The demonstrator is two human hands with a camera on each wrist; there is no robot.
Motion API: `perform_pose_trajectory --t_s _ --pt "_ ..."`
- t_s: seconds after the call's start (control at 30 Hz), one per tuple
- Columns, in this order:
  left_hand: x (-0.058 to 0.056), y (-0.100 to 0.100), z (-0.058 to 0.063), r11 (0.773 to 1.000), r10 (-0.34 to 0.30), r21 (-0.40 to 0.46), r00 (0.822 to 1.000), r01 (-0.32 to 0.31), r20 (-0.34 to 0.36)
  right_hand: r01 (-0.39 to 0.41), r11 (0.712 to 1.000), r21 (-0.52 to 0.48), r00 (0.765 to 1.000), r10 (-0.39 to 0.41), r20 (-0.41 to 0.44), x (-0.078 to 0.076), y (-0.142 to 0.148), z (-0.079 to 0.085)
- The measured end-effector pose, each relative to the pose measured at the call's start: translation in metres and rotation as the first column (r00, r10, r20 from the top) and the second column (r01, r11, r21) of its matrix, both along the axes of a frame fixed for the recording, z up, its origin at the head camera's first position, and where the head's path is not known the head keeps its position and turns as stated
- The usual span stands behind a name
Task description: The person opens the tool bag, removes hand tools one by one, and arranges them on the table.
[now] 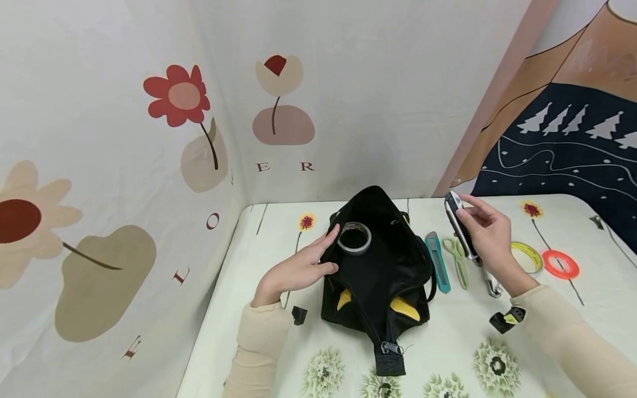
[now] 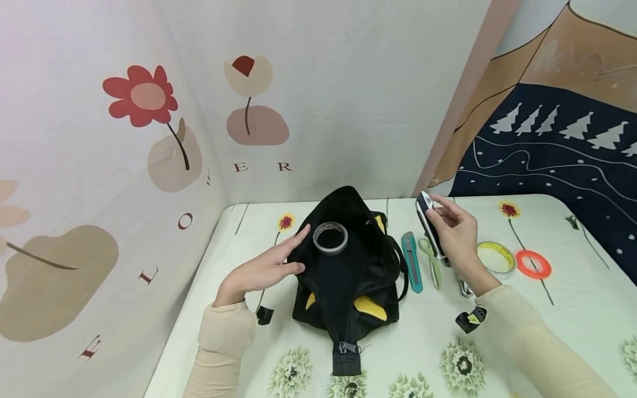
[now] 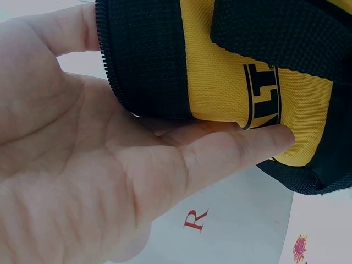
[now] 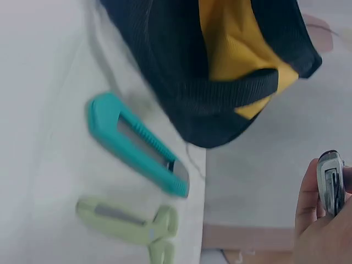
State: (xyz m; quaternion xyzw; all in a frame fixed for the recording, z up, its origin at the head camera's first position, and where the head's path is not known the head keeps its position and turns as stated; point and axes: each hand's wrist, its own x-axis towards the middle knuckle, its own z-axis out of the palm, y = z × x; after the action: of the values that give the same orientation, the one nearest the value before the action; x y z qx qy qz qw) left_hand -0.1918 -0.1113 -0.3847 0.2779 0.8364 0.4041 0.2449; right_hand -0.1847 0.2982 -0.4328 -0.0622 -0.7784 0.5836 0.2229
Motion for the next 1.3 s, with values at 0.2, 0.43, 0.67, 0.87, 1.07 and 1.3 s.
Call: perform_pose_trajectory --t_s 0.2,0.43,0.67,0.87,1.07,1.3 --pt "-0.001 0.0 -0.001 1.0 0.0 0.001 1.0 0.0 -0.001 0.059 0.998 -0.019 0.998 -0.058 0.029 0.002 0.017 -0.001" --pt "-0.002 0.0 -0.002 1.0 -0.002 -0.006 1.0 0.002 -0.011 0.113 0.994 -0.003 0.992 -0.113 0.064 0.005 0.039 0.0" --pt "-0.002 0.0 -0.003 1.0 -0.005 0.007 1.0 0.005 -0.006 0.17 0.985 -0.021 0.98 -0.167 0.107 0.008 0.059 0.001" --pt "-0.003 0.0 -0.003 1.0 -0.005 -0.002 1.0 0.005 -0.009 0.189 0.982 -0.014 0.977 -0.186 0.103 0.01 0.077 -0.003" --pt "-0.002 0.001 -0.003 1.0 -0.002 -0.005 1.0 0.002 -0.002 0.236 0.972 -0.022 0.963 -0.23 0.142 0.011 0.092 -0.011" --pt "-0.001 0.0 -0.002 1.0 0.0 -0.004 1.0 0.0 0.001 0.249 0.968 -0.023 0.953 -0.241 0.182 0.016 0.11 -0.018"
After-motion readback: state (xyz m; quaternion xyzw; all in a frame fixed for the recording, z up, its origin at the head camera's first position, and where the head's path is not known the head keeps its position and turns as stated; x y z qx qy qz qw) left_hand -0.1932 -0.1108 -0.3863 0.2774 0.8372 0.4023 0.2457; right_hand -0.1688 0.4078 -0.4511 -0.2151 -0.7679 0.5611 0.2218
